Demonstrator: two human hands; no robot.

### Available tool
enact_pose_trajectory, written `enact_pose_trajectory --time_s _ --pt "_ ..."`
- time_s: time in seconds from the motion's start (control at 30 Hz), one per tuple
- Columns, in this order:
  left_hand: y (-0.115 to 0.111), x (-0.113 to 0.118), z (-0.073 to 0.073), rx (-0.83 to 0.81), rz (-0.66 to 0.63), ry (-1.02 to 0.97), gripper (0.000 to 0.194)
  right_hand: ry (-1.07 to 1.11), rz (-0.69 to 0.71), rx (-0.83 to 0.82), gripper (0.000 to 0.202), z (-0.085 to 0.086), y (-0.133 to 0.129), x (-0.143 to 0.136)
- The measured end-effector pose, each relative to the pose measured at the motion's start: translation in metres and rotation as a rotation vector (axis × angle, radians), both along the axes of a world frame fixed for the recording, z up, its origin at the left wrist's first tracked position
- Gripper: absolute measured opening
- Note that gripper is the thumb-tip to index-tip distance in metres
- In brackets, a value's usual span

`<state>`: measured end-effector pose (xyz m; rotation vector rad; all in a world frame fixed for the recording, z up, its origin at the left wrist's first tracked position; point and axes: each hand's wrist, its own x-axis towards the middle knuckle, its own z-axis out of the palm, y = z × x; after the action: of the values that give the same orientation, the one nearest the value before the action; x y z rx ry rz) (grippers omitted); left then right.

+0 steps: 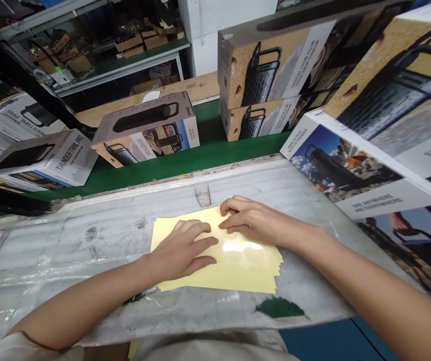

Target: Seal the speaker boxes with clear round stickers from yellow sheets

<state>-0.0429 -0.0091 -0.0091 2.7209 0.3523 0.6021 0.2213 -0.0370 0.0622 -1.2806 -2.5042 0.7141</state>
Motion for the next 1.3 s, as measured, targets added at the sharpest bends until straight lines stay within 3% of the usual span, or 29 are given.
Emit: enact_pose_trajectory --time_s 0.17,0.33,0.47,0.53,0.6,0.63,0.73,0.77,0.8,0.83,0.9,0.97,1.13,1.3 --pt "0.002 0.002 0.003 0.089 -0.024 0.007 0.031 0.054 -0.137 -0.185 0.031 0.010 0.000 -0.006" --pt "-0.003 0.005 0.003 0.173 -0.004 -0.014 0.030 0.185 -0.230 -0.427 0.038 0.033 0.011 0.002" --pt "-0.009 0.005 0.001 0.147 -0.029 -0.063 0.031 0.314 -0.314 -0.535 0.038 0.049 0.044 0.005" --pt "0.006 -0.001 0.003 0.038 -0.076 -0.165 0.029 0.335 -0.359 -0.504 0.033 0.052 0.068 -0.004" --pt "0.043 -0.018 0.013 -0.080 0.003 -0.350 0.029 0.361 -0.406 -0.429 0.027 0.054 0.094 -0.021" --pt "0.071 -0.030 0.021 -0.124 0.138 -0.472 0.028 0.382 -0.424 -0.393 0.026 0.054 0.106 -0.032" --pt "0.176 -0.080 0.043 -0.271 0.850 -0.879 0.020 0.446 -0.426 -0.320 0.042 0.059 0.143 -0.066" --pt "0.212 -0.097 0.048 -0.401 1.040 -0.998 0.036 0.455 -0.413 -0.301 0.047 0.061 0.155 -0.078" --pt "0.244 -0.112 0.051 -0.636 1.148 -1.074 0.049 0.454 -0.393 -0.286 0.051 0.063 0.166 -0.089" --pt "0.271 -0.125 0.051 -0.874 1.175 -1.095 0.054 0.447 -0.370 -0.272 0.054 0.065 0.177 -0.101" --pt "0.306 -0.142 0.046 -1.193 1.119 -1.059 0.051 0.417 -0.309 -0.247 0.060 0.067 0.198 -0.122" --pt "0.315 -0.150 0.036 -1.328 1.021 -1.013 0.038 0.387 -0.244 -0.234 0.062 0.066 0.219 -0.140" --pt "0.282 -0.153 0.016 -1.412 0.840 -1.076 0.027 0.360 -0.111 -0.182 0.051 0.051 0.277 -0.185" --pt "0.265 -0.149 0.010 -1.481 0.669 -1.150 0.036 0.398 0.042 -0.075 0.043 0.027 0.343 -0.243"
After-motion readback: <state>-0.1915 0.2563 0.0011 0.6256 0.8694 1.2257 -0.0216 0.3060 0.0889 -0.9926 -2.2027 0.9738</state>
